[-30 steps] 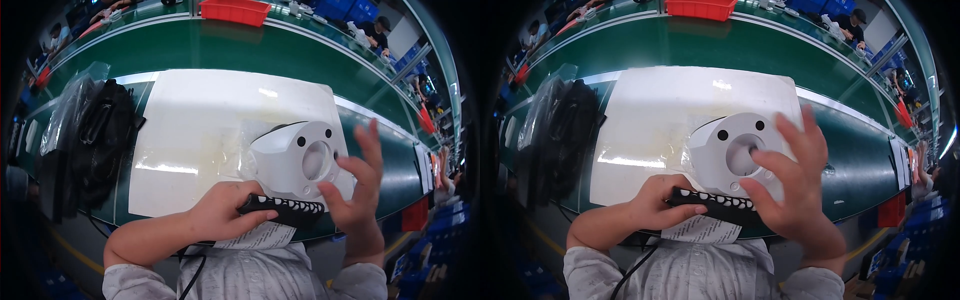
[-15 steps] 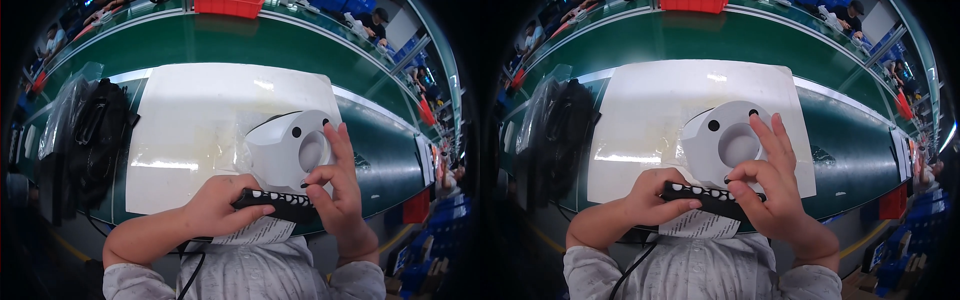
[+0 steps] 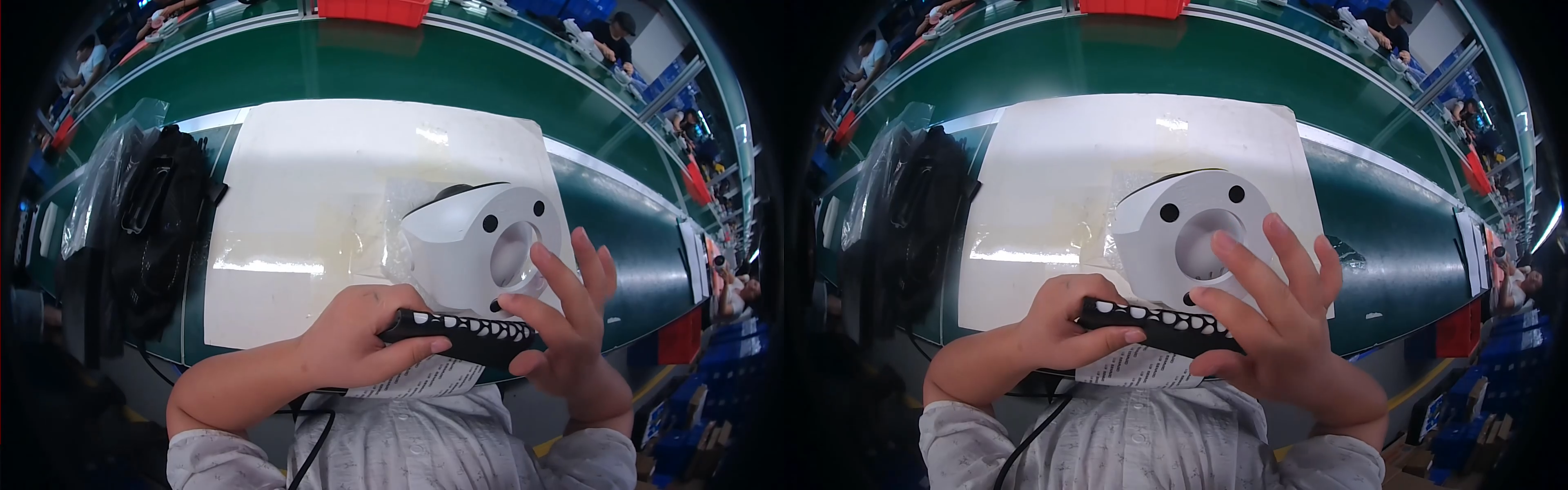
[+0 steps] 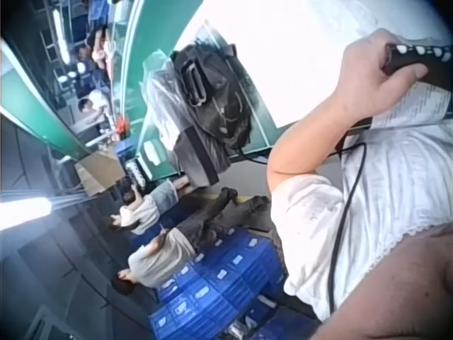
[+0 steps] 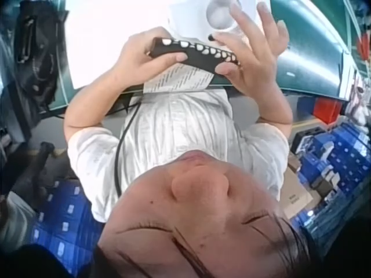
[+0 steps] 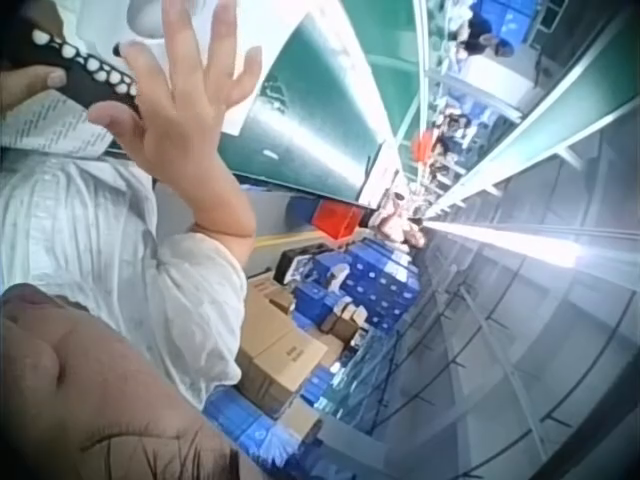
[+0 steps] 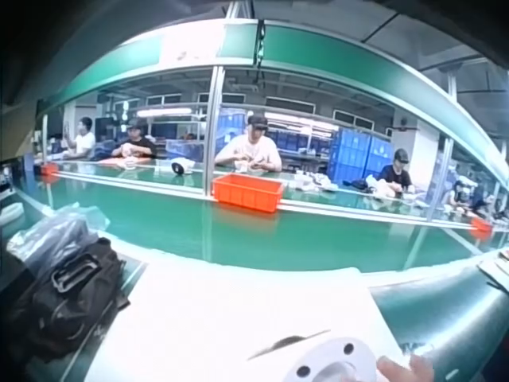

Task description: Assembling and inspecting electronic security camera components on a factory production line.

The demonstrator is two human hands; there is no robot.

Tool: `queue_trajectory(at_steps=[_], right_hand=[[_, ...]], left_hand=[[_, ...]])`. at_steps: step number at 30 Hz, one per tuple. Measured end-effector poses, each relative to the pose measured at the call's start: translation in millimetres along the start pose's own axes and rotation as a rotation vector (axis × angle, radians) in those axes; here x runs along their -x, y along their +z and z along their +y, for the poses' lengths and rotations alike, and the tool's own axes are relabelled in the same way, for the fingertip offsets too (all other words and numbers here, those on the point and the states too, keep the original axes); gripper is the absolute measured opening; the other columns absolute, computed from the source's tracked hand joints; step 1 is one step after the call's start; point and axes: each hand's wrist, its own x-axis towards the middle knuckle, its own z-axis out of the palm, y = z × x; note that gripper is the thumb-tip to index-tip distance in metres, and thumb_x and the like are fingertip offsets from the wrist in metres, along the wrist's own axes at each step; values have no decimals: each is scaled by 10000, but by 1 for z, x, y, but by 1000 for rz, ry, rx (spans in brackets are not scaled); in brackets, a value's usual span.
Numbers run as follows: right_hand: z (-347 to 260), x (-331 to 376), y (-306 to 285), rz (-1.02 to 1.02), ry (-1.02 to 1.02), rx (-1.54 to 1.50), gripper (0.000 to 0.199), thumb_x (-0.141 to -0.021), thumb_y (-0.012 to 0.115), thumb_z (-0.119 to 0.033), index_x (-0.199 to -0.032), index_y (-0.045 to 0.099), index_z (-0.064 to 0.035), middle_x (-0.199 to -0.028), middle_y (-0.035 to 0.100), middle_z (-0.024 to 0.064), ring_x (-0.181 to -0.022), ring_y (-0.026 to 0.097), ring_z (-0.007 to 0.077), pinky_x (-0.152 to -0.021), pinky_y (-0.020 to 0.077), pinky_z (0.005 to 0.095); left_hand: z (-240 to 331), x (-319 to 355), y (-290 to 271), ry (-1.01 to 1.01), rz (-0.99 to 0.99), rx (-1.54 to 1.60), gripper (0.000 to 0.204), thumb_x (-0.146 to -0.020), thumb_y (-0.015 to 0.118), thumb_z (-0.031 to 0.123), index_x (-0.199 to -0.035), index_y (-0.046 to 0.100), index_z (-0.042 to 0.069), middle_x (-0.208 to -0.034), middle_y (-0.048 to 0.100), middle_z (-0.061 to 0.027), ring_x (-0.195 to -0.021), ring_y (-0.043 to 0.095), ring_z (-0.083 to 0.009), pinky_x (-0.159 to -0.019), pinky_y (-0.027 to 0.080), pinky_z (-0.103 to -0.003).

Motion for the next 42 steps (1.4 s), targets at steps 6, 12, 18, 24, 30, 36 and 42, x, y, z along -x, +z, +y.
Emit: queue_trajectory(at_steps=[6,12,18,24,30,36,42], right_hand=[[-12,11,-1,-11,-90,270,493,-829,347,-534,-1001,557,-123,-1161,497,36,-1170,344,250,-985,41,487],[-20,9,-9,-160,-144,478,565,-825,302,-567,-1041,543,-104,-1164,464,60,-1175,328,299,-1001,16,511],[-17,3,-9,-79,-12,245,429,-812,483,-448,-1069,482,-105,-1090,524,47,-1147,376,271,-1002,29,507],[-28,-7,18,189,-62,-207,268,-663,667,-153,-920,591,-165,-869,598,-64,-920,534,137,-972,120,448],[-29,6,26,252,-107,-193,210,-684,647,-155,-887,597,-172,-825,594,-84,-848,536,91,-956,143,424],[-10,13,4,44,-16,-382,357,-642,645,-60,-977,543,-126,-791,587,-39,-856,521,110,-950,159,415],[18,20,31,437,467,-928,677,-666,569,21,-1229,198,-43,-905,534,72,-1011,427,167,-950,207,369]], left_hand=[[1,0,0,-20,4,-25,203,-670,705,121,-730,530,40,-546,500,-47,-453,463,-117,-414,316,-234],[2,-1,0,-35,9,-1,199,-669,704,111,-722,527,38,-547,500,-44,-457,463,-109,-415,316,-231],[0,1,1,-19,20,-5,191,-670,701,98,-724,528,37,-550,503,-40,-461,462,-101,-420,320,-228],[4,1,0,-59,-12,-12,197,-708,667,161,-743,510,47,-516,488,-69,-452,477,-193,-430,348,-269],[4,0,0,-29,-23,-32,198,-657,709,94,-729,532,42,-551,508,-26,-476,466,-86,-430,333,-222],[0,3,1,-103,10,-13,203,-673,700,82,-716,506,38,-563,531,-37,-473,475,-80,-422,338,-223],[0,2,3,-114,18,-7,227,-699,680,179,-713,504,36,-566,514,-81,-474,500,-187,-440,366,-266]])
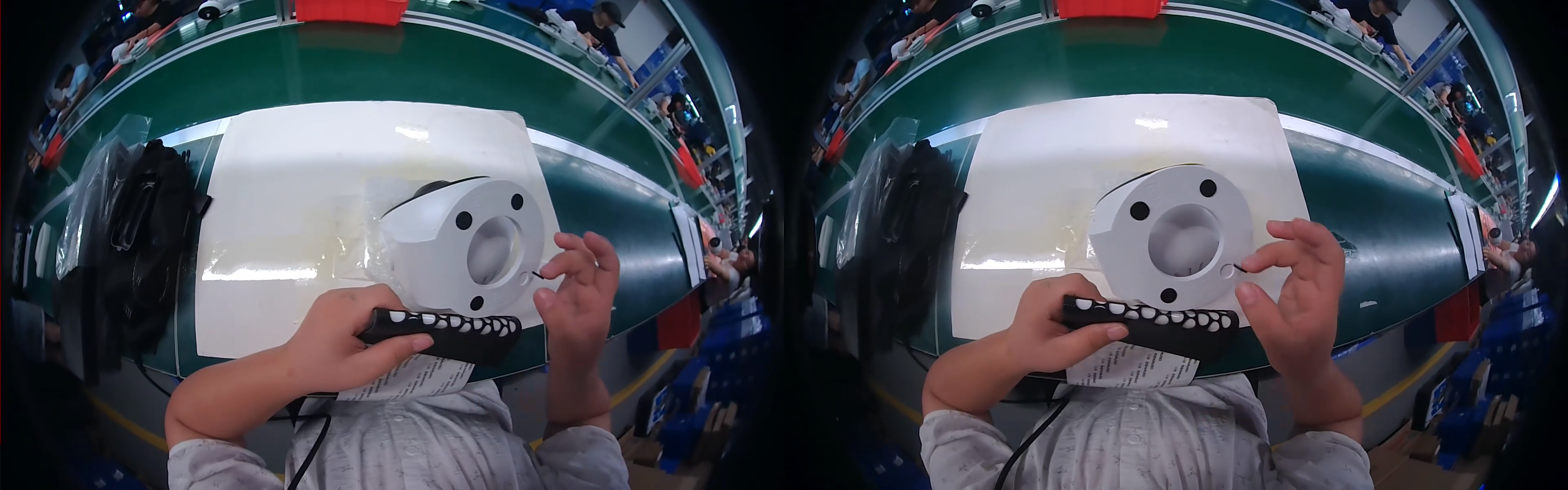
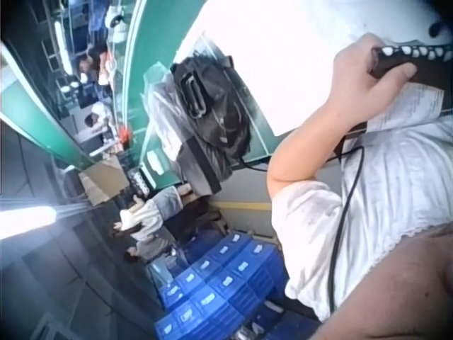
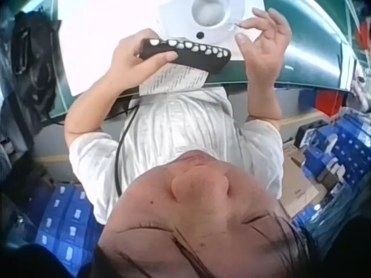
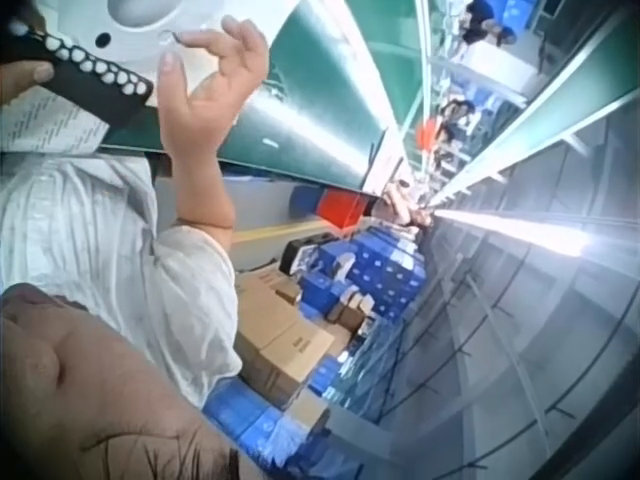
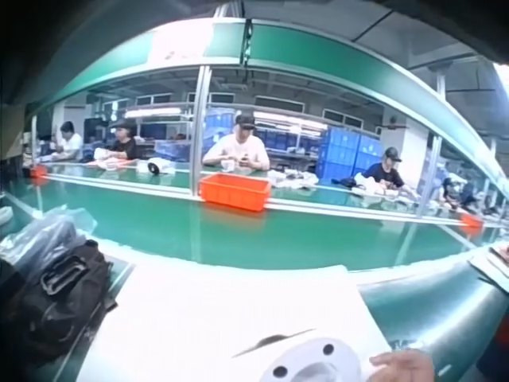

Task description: Assembling and inspecting electronic security camera components on a factory production line.

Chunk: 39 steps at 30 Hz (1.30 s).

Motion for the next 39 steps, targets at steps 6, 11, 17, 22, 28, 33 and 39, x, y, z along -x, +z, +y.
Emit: queue_trajectory(at_steps=[6,11,17,22,28,33,39], right_hand=[[-2,-3,-1,-104,125,-43,400,-677,564,29,-1051,445,-46,-1101,426,54,-1084,349,176,-950,233,336],[-8,-4,1,-70,221,-48,212,-682,573,18,-869,548,-79,-1161,361,43,-1096,340,189,-947,251,333],[-12,-1,8,8,95,167,177,-694,570,18,-843,564,-77,-1210,313,72,-1053,396,198,-940,271,328],[-9,-2,7,23,103,132,151,-698,575,4,-827,574,-76,-1213,314,97,-1033,422,192,-929,285,327],[-10,-1,4,17,70,281,141,-689,587,-12,-815,580,-77,-1199,334,104,-1021,432,190,-923,290,328],[-10,0,2,-15,-32,441,225,-684,590,-28,-902,554,-70,-1105,493,66,-1001,479,191,-941,265,363],[-17,7,-7,-133,-353,766,328,-715,584,-111,-1031,500,-78,-990,593,18,-979,507,212,-965,170,428]], left_hand=[[0,-2,-2,76,-1,-2,201,-694,683,73,-719,488,33,-552,524,-22,-477,454,-51,-416,322,-204],[-1,-3,-3,81,-11,4,204,-698,680,75,-724,483,33,-549,523,-21,-474,447,-47,-414,318,-202],[0,0,-1,69,-6,2,210,-696,683,76,-724,479,34,-552,525,-20,-476,453,-46,-415,323,-201],[3,1,-1,-40,-16,42,229,-711,680,192,-728,510,38,-578,511,-59,-486,483,-143,-445,358,-242],[-1,-1,-2,73,-28,-3,208,-700,680,71,-735,480,30,-579,537,-30,-497,474,-48,-429,337,-196],[-4,-2,-3,96,-24,6,206,-695,682,66,-755,489,26,-608,550,-43,-505,485,-57,-435,345,-199],[-6,0,-2,85,-17,33,209,-696,683,110,-781,508,32,-639,556,-62,-515,508,-108,-451,367,-219]])
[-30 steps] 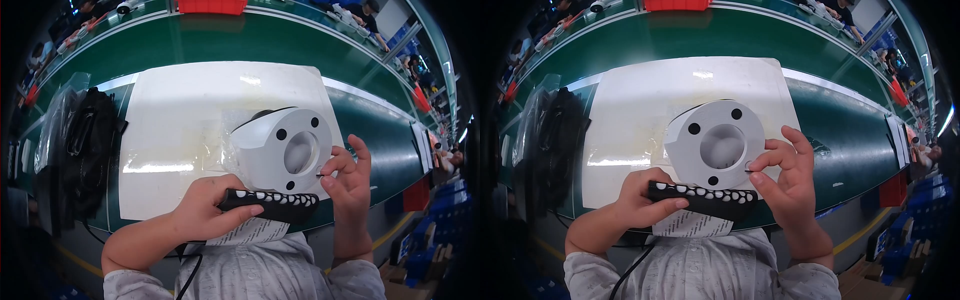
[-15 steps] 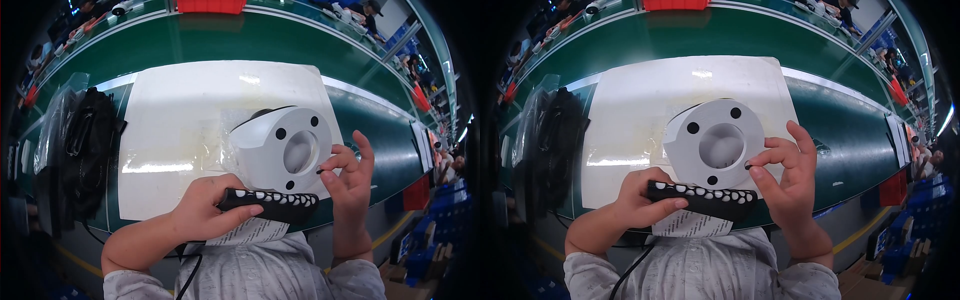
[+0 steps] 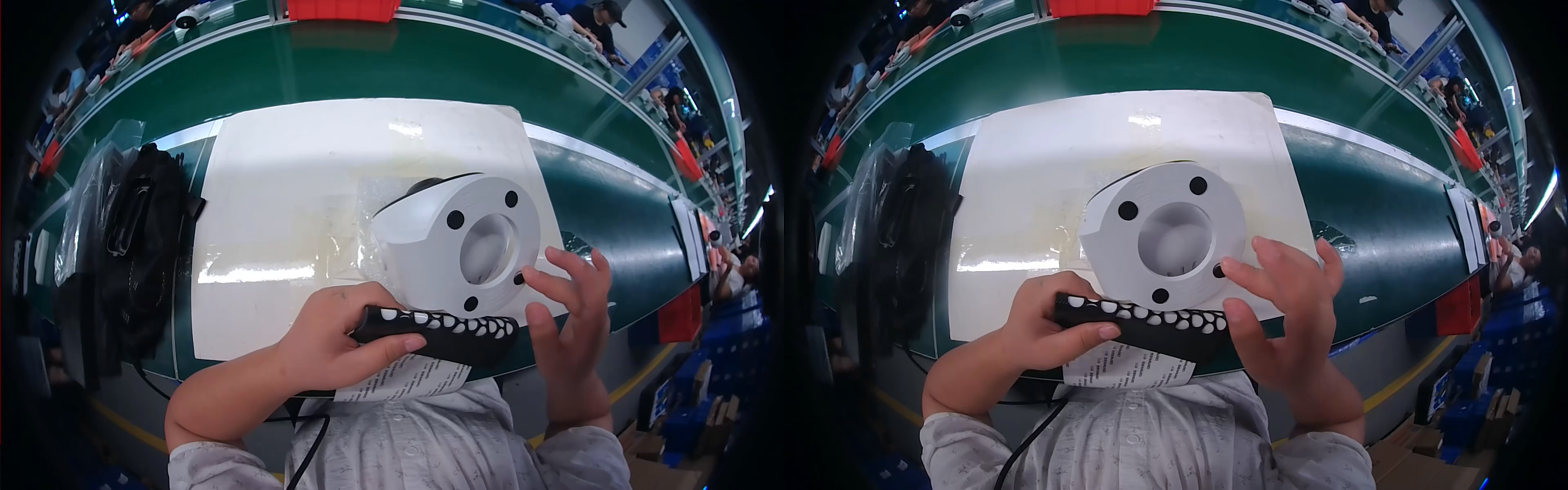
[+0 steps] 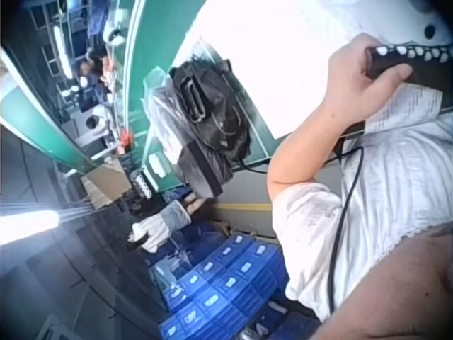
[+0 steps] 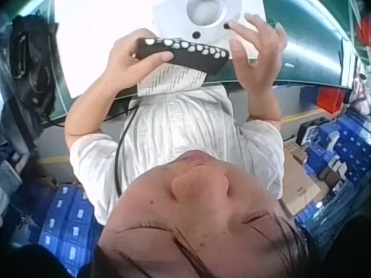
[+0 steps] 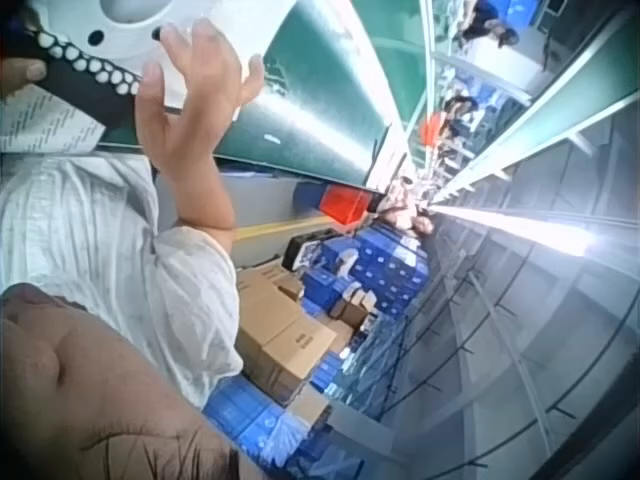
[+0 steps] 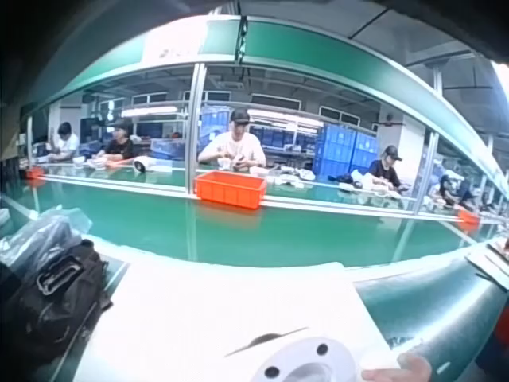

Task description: Assembling and inspecting electronic security camera components on a factory production line.

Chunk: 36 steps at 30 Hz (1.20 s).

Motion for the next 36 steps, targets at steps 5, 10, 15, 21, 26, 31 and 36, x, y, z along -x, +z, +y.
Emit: queue_trajectory(at_steps=[5,10,15,21,26,31,36], right_hand=[[-8,6,-3,-32,-99,175,346,-747,580,-210,-1055,490,-83,-1010,586,29,-992,503,211,-971,114,450],[-9,12,-1,-68,-125,275,360,-782,554,-308,-1062,491,-91,-1004,584,42,-1010,494,222,-976,72,474],[-3,9,0,-148,-180,414,436,-809,485,-423,-1101,485,-100,-1092,517,79,-1008,486,226,-967,97,505],[12,15,16,-236,-290,332,582,-782,468,-513,-1167,436,-78,-1163,390,149,-978,469,300,-923,181,567],[47,36,8,-133,-349,179,579,-786,522,-457,-1148,436,-13,-1126,450,254,-1023,479,357,-820,405,413],[38,-12,-12,-173,-337,71,332,-768,578,-197,-1043,529,-19,-1085,497,155,-987,482,314,-853,387,391],[16,-80,-4,-57,-430,63,350,-740,593,-144,-1052,520,-3,-1043,505,145,-899,504,270,-787,412,344]], left_hand=[[3,1,1,-29,-8,2,216,-702,683,155,-793,522,41,-653,555,-75,-518,521,-144,-459,381,-233],[0,-2,3,-15,-37,2,196,-696,673,46,-790,503,20,-686,588,-59,-573,540,-74,-488,396,-197],[1,-9,4,-69,1,43,222,-708,676,182,-790,521,45,-633,550,-81,-514,524,-168,-469,389,-254],[-5,-5,-2,-45,2,-124,246,-700,695,211,-812,534,62,-630,568,-81,-536,561,-187,-476,413,-273],[-3,-7,8,120,8,-53,287,-743,611,286,-864,477,63,-581,496,-128,-555,501,-327,-482,374,-378],[4,3,3,34,-36,-63,304,-743,592,264,-884,455,32,-623,494,-141,-628,504,-334,-548,379,-382],[2,-2,3,35,-52,-40,304,-742,587,254,-877,450,19,-621,484,-143,-627,498,-332,-558,374,-384]])
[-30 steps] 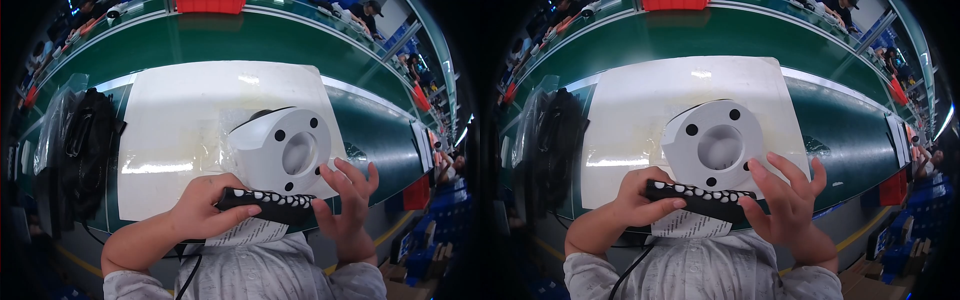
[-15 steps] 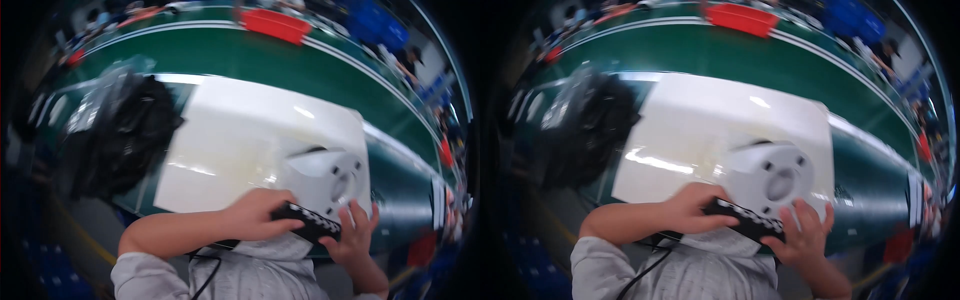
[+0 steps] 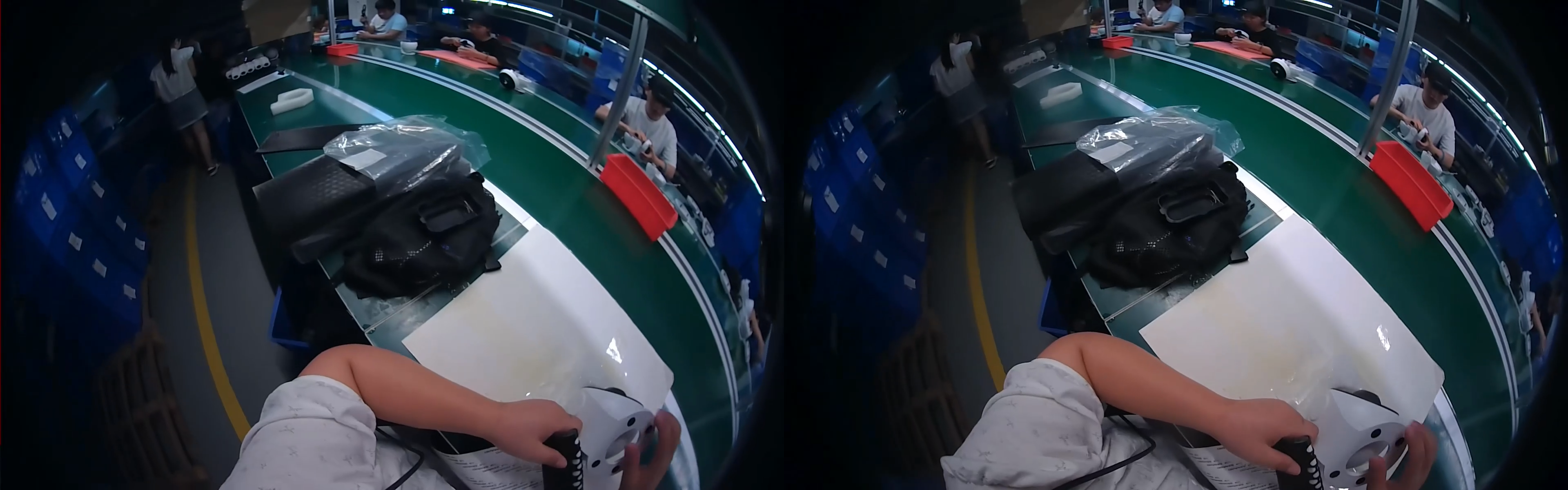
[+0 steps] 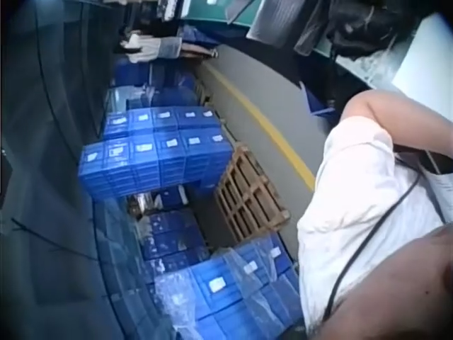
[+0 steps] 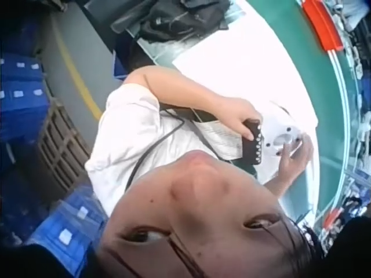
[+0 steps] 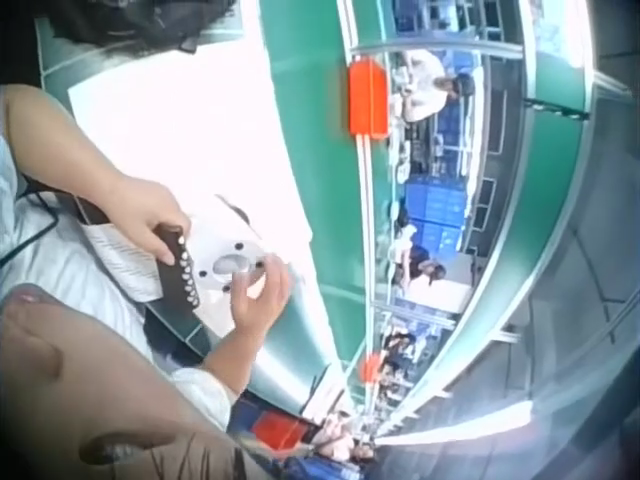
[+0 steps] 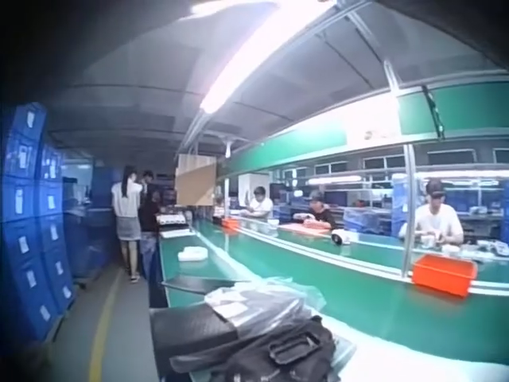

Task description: Assembling and inspecting electronic security camera components on a factory production line.

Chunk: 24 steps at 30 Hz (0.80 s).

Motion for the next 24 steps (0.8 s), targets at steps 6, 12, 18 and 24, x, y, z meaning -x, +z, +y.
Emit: queue_trajectory(at_steps=[6,12,18,24], right_hand=[[7,-73,-10,-843,252,-420,342,-637,634,-56,-962,545,3,-819,512,98,-627,453,162,-560,416,262],[9,-84,-8,-998,216,-474,259,-638,598,-5,-891,544,18,-653,552,105,-550,536,147,-494,442,248],[43,-90,8,-1206,155,-770,240,-664,575,-9,-902,545,5,-663,590,111,-579,589,156,-524,459,242],[84,-72,56,-434,350,-1646,300,-779,533,-186,-962,513,51,-791,597,172,-703,613,247,-657,515,344]], left_hand=[[2,1,-5,-41,-5,24,328,-707,608,242,-872,470,-6,-732,540,-191,-732,526,-353,-639,404,-379],[6,-3,-4,-17,6,75,322,-713,638,301,-803,524,14,-706,543,-185,-667,533,-336,-584,410,-376],[6,-3,-3,-58,-67,95,279,-723,642,259,-778,516,16,-673,530,-171,-615,518,-292,-561,405,-353],[-1,-3,-4,-158,-59,171,281,-745,630,266,-827,537,14,-685,556,-153,-607,527,-253,-576,417,-342]])
